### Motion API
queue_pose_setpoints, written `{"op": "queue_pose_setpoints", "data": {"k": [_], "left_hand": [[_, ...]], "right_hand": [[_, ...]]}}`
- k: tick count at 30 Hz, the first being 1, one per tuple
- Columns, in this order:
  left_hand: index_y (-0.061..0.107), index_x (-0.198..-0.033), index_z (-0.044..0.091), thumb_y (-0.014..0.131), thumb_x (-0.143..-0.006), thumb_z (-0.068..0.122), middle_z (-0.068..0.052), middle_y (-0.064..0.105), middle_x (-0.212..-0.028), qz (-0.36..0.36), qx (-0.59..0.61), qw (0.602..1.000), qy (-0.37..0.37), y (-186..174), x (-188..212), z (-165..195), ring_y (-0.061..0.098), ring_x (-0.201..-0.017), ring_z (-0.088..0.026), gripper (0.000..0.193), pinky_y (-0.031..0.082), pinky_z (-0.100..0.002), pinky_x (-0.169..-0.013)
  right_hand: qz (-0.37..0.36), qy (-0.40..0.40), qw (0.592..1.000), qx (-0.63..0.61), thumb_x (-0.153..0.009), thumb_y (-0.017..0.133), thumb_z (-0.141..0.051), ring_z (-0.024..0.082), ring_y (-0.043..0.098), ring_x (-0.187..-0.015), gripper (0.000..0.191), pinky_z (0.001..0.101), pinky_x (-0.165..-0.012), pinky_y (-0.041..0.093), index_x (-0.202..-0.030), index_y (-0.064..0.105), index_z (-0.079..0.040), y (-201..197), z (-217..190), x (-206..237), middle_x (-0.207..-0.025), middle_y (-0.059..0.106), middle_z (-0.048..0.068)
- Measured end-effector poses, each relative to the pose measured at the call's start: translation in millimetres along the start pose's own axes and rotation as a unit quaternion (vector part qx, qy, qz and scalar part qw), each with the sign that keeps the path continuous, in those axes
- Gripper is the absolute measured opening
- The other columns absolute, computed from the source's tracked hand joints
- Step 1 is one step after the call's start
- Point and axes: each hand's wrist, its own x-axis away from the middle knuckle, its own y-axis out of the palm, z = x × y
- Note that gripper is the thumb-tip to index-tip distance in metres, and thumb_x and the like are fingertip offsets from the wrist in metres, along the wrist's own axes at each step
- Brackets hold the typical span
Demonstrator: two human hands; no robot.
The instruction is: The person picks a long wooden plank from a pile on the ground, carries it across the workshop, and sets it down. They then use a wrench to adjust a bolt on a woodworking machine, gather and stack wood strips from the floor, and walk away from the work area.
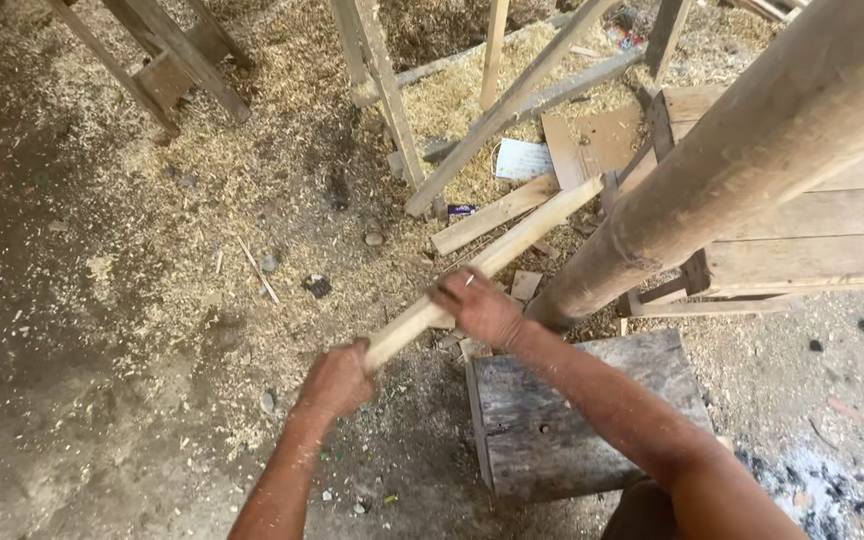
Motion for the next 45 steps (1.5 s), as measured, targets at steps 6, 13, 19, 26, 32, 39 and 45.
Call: {"op": "queue_pose_setpoints", "data": {"k": [6, 13, 19, 26, 32, 39, 45], "left_hand": [[0.061, -0.135, 0.003, 0.083, -0.081, 0.019, -0.02, 0.075, -0.104, 0.04, 0.078, 0.994, 0.06, -3, 10, -19, 0.075, -0.089, -0.027, 0.06, 0.061, -0.044, -0.088], [0.073, -0.124, 0.005, 0.086, -0.073, 0.027, -0.017, 0.08, -0.112, -0.014, 0.286, 0.958, 0.026, 16, 7, -21, 0.08, -0.097, -0.026, 0.057, 0.061, -0.045, -0.09], [0.075, -0.123, 0.003, 0.08, -0.074, 0.051, -0.023, 0.081, -0.108, -0.047, 0.297, 0.954, 0.012, 7, 16, -32, 0.081, -0.098, -0.034, 0.069, 0.063, -0.053, -0.091], [0.069, -0.138, 0.011, 0.045, -0.096, 0.073, -0.018, 0.067, -0.134, 0.064, 0.16, 0.985, -0.003, -50, 68, -16, 0.057, -0.129, -0.036, 0.078, 0.037, -0.054, -0.111], [0.049, -0.148, 0.008, 0.057, -0.09, 0.071, -0.021, 0.065, -0.133, 0.106, 0.058, 0.991, 0.062, -138, 168, 13, 0.066, -0.123, -0.035, 0.085, 0.051, -0.05, -0.109], [0.005, -0.159, 0.002, 0.1, -0.049, 0.057, -0.032, 0.033, -0.147, 0.111, -0.076, 0.986, 0.102, -244, 272, 112, 0.039, -0.137, -0.05, 0.156, 0.029, -0.068, -0.11], [0.021, -0.155, 0.007, 0.097, -0.053, 0.039, -0.023, 0.046, -0.139, 0.213, 0.019, 0.968, 0.13, -322, 297, 184, 0.045, -0.131, -0.041, 0.131, 0.033, -0.059, -0.111]], "right_hand": [[0.05, 0.178, 0.983, 0.02, -0.09, 0.07, -0.054, 0.044, 0.048, -0.13, 0.077, 0.0594, -0.109, 0.042, -0.143, 0.05, -0.002, -24, 28, 4, -0.137, 0.043, 0.032], [-0.02, 0.62, 0.697, -0.361, -0.096, 0.075, -0.065, 0.049, 0.014, -0.144, 0.125, 0.0643, -0.115, 0.019, -0.153, -0.006, 0.011, -25, 32, 6, -0.157, 0.003, 0.035], [0.143, 0.458, 0.447, -0.755, -0.087, 0.075, -0.028, 0.037, 0.057, -0.128, 0.079, 0.0529, -0.104, 0.055, -0.147, 0.038, 0.008, -42, 26, -21, -0.14, 0.054, 0.029], [0.167, 0.542, 0.383, -0.729, -0.088, 0.073, -0.015, 0.035, 0.067, -0.12, 0.06, 0.0466, -0.099, 0.062, -0.138, 0.047, 0.008, -100, -12, -50, -0.13, 0.066, 0.022], [0.221, 0.547, 0.389, -0.707, -0.093, 0.072, -0.016, 0.026, 0.064, -0.113, 0.056, 0.0401, -0.086, 0.057, -0.14, 0.049, 0.002, -191, -32, -65, -0.124, 0.066, 0.014], [0.265, 0.607, 0.347, -0.664, -0.092, 0.069, -0.018, 0.02, 0.069, -0.098, 0.044, 0.0321, -0.076, 0.062, -0.131, 0.055, -0.002, -350, 6, -143, -0.119, 0.068, 0.012], [0.306, 0.568, 0.363, -0.672, -0.096, 0.068, -0.016, 0.021, 0.068, -0.104, 0.038, 0.0355, -0.083, 0.06, -0.128, 0.055, -0.002, -454, 57, -201, -0.119, 0.067, 0.011]]}}
